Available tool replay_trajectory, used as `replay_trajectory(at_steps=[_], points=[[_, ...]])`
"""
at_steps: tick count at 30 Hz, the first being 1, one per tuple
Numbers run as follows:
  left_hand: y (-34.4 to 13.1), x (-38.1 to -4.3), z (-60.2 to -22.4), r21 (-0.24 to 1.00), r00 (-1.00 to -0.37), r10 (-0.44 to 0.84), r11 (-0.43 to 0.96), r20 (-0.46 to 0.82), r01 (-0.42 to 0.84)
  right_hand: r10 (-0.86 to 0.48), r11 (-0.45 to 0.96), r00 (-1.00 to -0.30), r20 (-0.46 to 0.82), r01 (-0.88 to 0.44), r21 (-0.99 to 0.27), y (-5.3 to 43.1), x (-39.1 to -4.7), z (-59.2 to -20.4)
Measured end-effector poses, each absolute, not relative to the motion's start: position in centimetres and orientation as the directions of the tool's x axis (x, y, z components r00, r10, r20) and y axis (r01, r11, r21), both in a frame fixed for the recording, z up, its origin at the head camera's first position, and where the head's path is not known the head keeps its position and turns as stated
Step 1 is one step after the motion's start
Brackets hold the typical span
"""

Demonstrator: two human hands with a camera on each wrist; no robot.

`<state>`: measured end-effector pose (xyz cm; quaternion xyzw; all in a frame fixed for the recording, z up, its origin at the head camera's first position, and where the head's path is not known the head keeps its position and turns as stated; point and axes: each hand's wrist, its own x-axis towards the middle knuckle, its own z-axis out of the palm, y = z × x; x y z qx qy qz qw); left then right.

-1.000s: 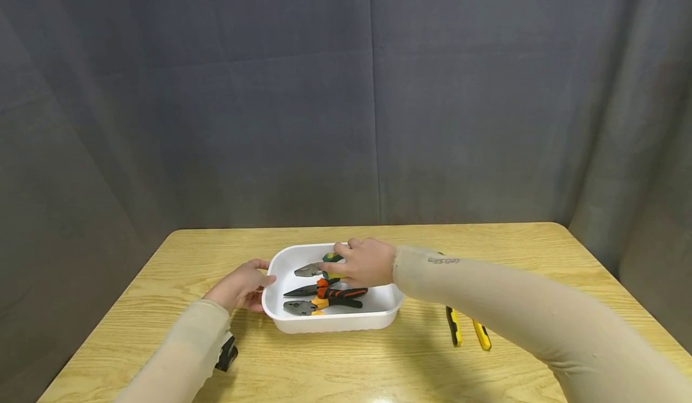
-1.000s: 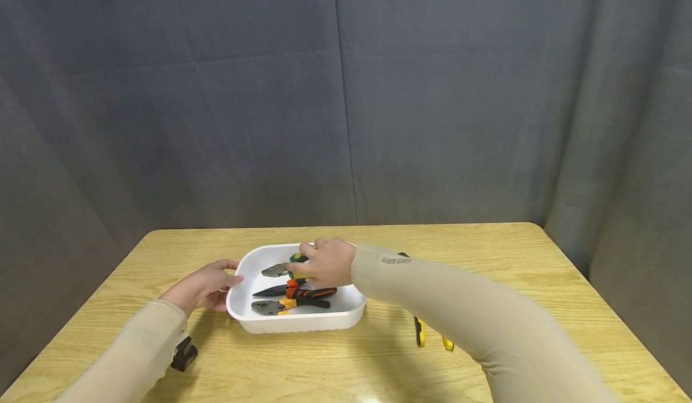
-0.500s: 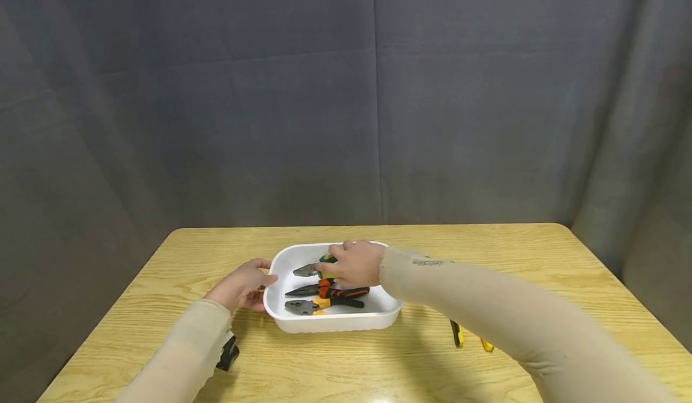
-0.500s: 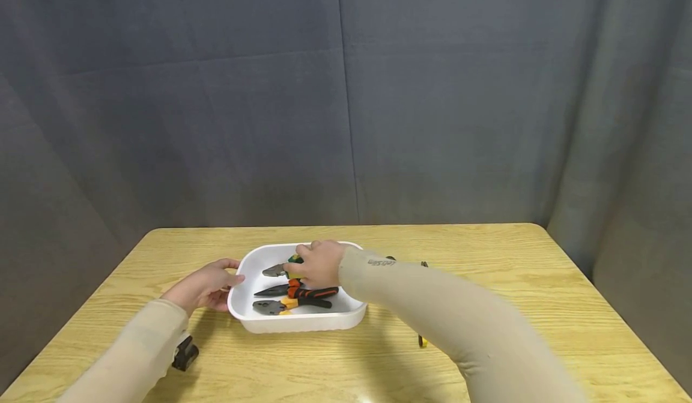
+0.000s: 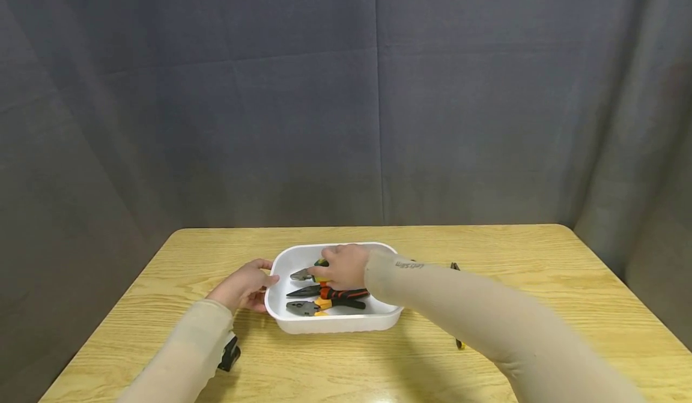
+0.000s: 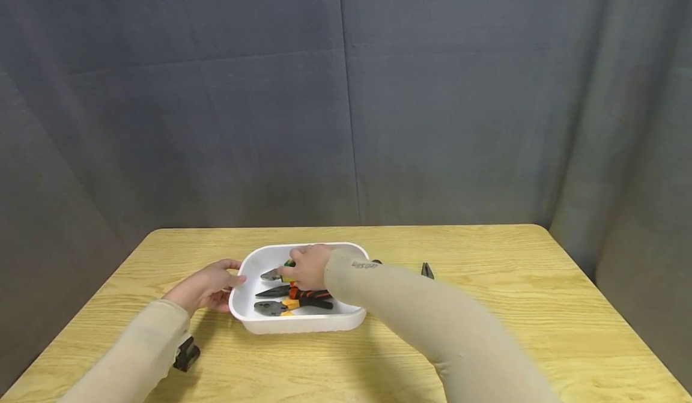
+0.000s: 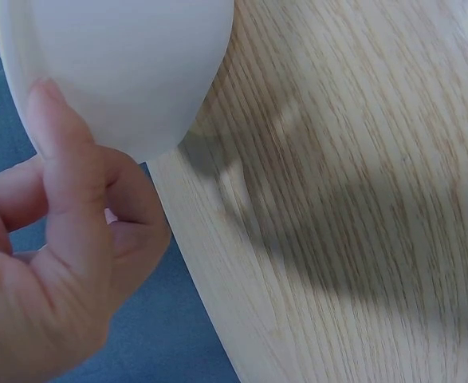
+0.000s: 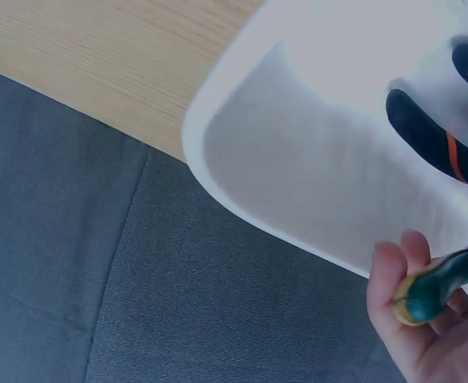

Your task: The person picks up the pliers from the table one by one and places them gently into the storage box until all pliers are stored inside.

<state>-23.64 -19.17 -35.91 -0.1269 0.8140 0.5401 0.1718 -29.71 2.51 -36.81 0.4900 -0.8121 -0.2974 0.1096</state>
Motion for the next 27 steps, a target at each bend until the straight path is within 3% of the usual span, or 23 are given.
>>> replay_trajectory(at_steps=[14,20,27], points=[[-19.1,-23.6,-35.8,0.836,-0.908,-0.016,0.385,-0.418,-0.392,-0.787,0.335,-0.57,-0.235,-0.714,0.615,2.6,-29.0,-36.6],[-19.2,-23.7,-35.9,0.837,-0.912,-0.019,0.391,-0.409,-0.383,-0.764,0.379,-0.589,-0.262,-0.739,0.558,2.5,-28.7,-36.4],[-19.3,-23.7,-36.2,0.839,-0.91,-0.02,0.381,-0.413,-0.389,-0.794,0.387,-0.554,-0.251,-0.779,0.494,3.1,-29.9,-37.0]])
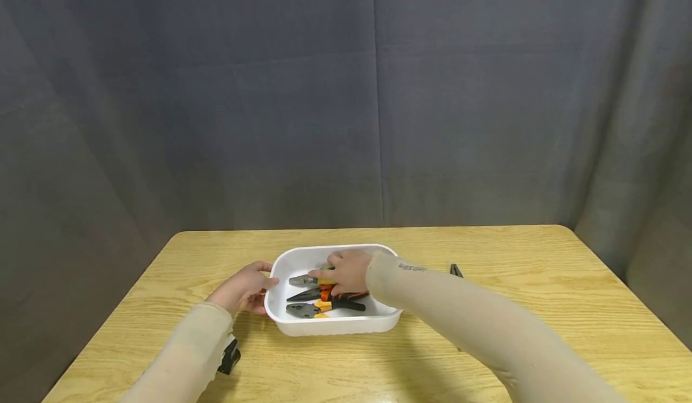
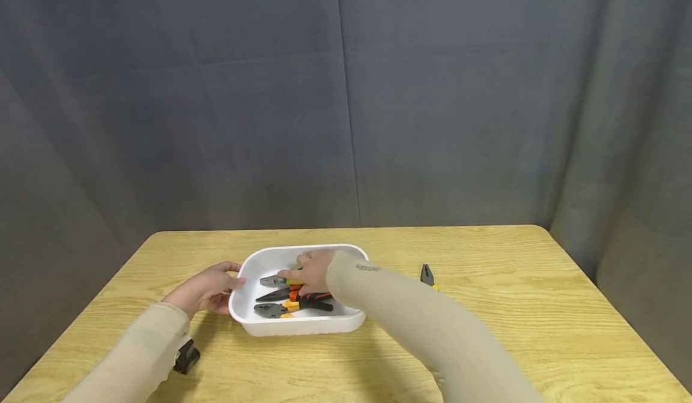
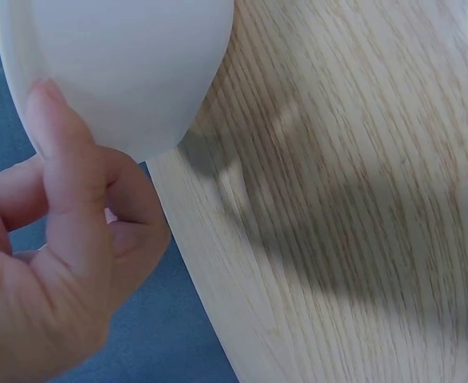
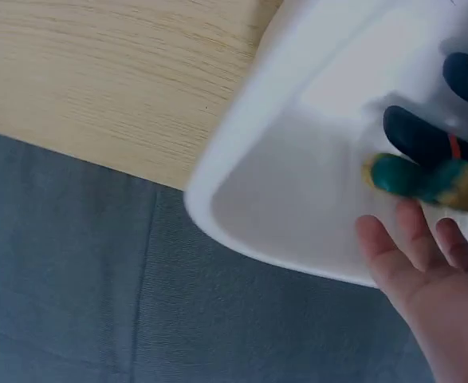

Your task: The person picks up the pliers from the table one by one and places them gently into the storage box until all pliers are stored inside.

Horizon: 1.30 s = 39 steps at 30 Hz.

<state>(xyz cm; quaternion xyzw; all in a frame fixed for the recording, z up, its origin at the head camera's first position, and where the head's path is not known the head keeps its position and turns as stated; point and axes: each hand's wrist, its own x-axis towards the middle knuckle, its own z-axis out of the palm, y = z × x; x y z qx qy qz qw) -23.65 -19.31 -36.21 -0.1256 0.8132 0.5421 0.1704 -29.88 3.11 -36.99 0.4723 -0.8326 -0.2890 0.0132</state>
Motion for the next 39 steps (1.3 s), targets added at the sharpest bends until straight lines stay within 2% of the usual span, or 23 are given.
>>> replay_trajectory(at_steps=[7,13,19,28,39], points=[[-19.3,-23.8,-36.4,0.844,-0.914,-0.018,0.377,-0.405,-0.381,-0.802,0.53,-0.572,-0.172,-0.815,0.234,4.6,-29.8,-35.5],[-19.3,-24.1,-36.5,0.843,-0.912,-0.017,0.376,-0.41,-0.386,-0.798,0.587,-0.599,-0.072,-0.798,0.134,6.6,-28.0,-33.8],[-19.4,-24.6,-36.3,0.847,-0.916,-0.004,0.379,-0.401,-0.373,-0.785,0.62,-0.617,0.064,-0.776,0.119,8.6,-26.8,-32.4],[-19.7,-24.6,-36.4,0.841,-0.916,-0.013,0.392,-0.401,-0.373,-0.703,0.705,-0.683,0.196,-0.706,0.068,11.5,-25.6,-32.6],[-20.3,-24.8,-36.4,0.842,-0.919,-0.01,0.396,-0.394,-0.365,-0.601,0.788,-0.772,0.208,-0.615,-0.009,14.8,-24.4,-33.4]])
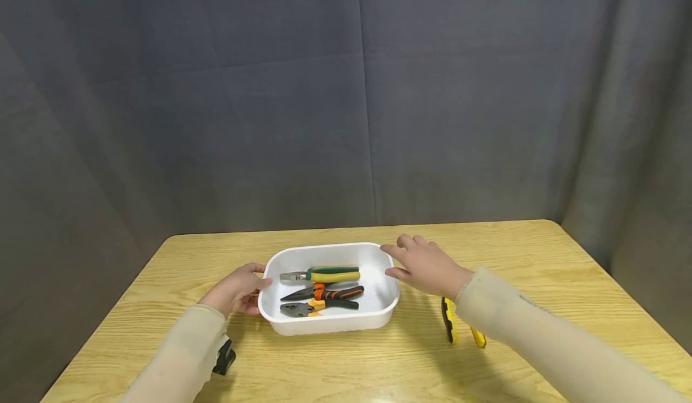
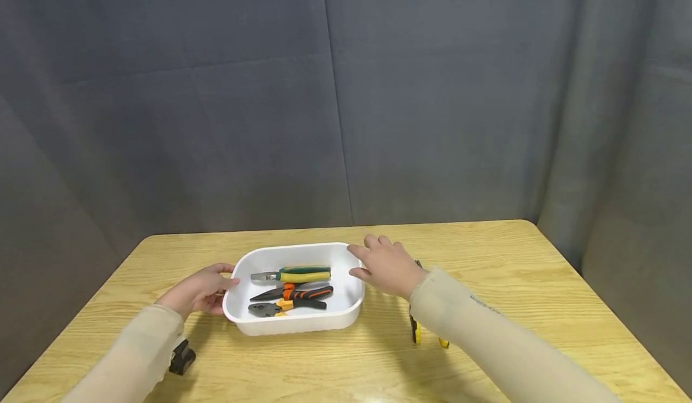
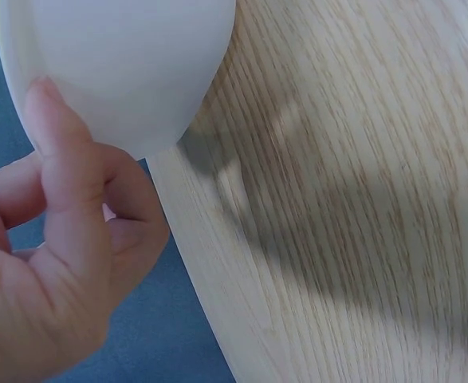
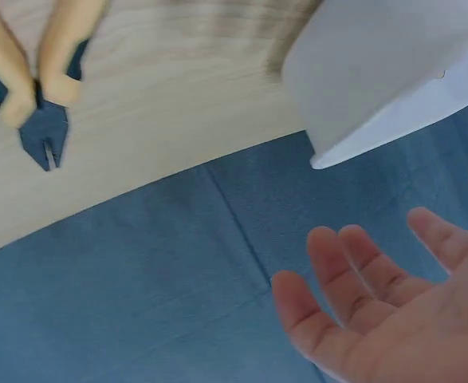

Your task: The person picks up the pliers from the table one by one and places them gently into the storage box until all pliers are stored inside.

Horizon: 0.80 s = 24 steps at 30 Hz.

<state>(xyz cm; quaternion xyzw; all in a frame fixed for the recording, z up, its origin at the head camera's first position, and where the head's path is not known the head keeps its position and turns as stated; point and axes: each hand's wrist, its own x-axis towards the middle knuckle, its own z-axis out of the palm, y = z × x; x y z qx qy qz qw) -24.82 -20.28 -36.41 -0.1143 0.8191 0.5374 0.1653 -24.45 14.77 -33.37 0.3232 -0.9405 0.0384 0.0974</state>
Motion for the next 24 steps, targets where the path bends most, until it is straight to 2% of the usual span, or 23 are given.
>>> replay_trajectory(at_steps=[6,13,24], points=[[-20.8,-25.5,-36.9,0.844,-0.914,0.015,0.39,-0.406,-0.369,-0.548,0.823,-0.811,0.203,-0.567,-0.044,16.3,-23.4,-34.2],[-20.4,-24.8,-36.5,0.843,-0.914,0.006,0.389,-0.406,-0.372,-0.475,0.87,-0.846,0.243,-0.492,-0.011,18.0,-22.1,-35.4],[-20.4,-24.6,-36.1,0.843,-0.912,0.005,0.382,-0.411,-0.378,-0.325,0.929,-0.909,0.261,-0.358,-0.092,19.7,-21.4,-36.5]])
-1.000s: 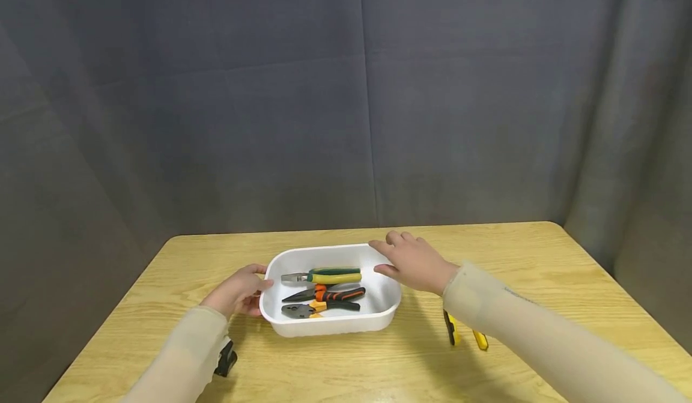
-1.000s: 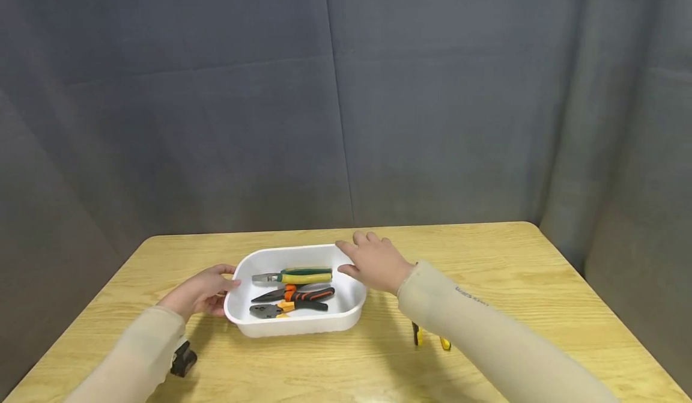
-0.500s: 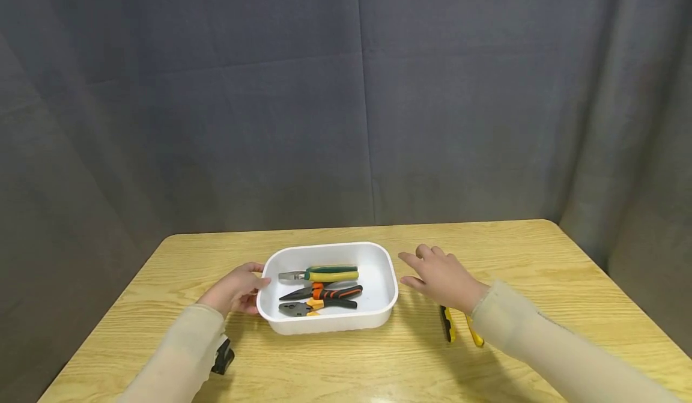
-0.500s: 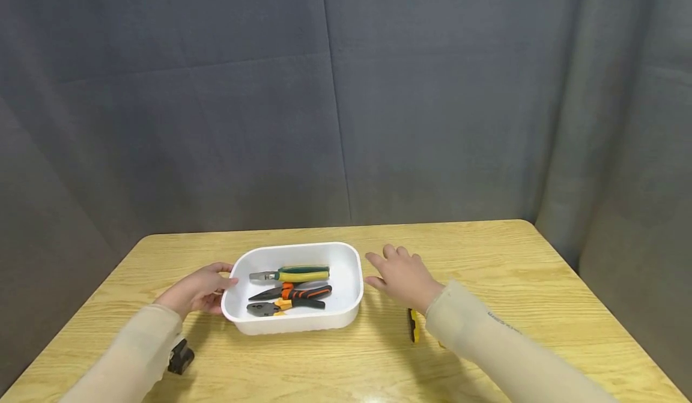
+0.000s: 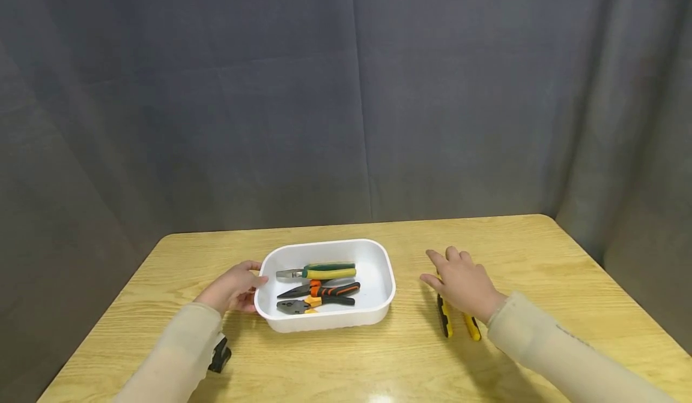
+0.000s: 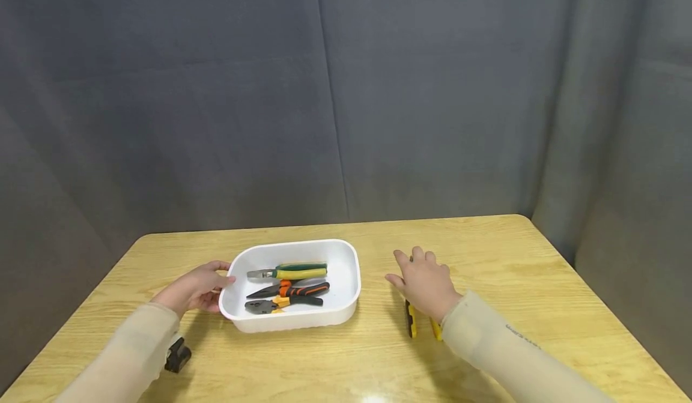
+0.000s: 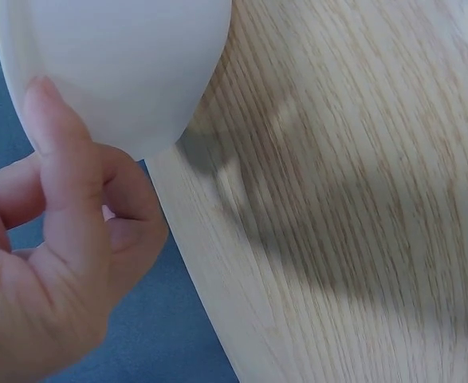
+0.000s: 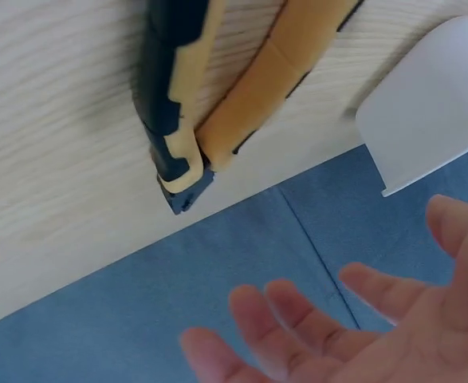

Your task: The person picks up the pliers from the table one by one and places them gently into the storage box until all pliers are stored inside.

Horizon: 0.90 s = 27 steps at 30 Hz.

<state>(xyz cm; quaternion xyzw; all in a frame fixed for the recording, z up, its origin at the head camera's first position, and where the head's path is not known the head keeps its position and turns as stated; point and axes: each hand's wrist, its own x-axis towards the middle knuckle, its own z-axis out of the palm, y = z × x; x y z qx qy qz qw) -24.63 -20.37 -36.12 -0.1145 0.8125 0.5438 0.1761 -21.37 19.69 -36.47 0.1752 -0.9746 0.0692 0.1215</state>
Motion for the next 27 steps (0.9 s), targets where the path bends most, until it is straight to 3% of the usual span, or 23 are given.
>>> replay_trajectory(at_steps=[7,18,27], points=[[-20.5,-24.6,-36.0,0.845,-0.911,0.018,0.382,-0.412,-0.374,-0.258,0.945,-0.947,0.192,-0.288,-0.152,20.0,-21.1,-37.1],[-20.5,-24.8,-36.1,0.846,-0.911,0.028,0.384,-0.412,-0.37,-0.208,0.97,-0.966,0.156,-0.224,-0.09,20.5,-20.7,-39.0],[-20.5,-24.8,-36.1,0.847,-0.909,0.04,0.382,-0.415,-0.37,-0.156,0.975,-0.981,0.115,-0.171,-0.138,20.4,-20.5,-39.6]])
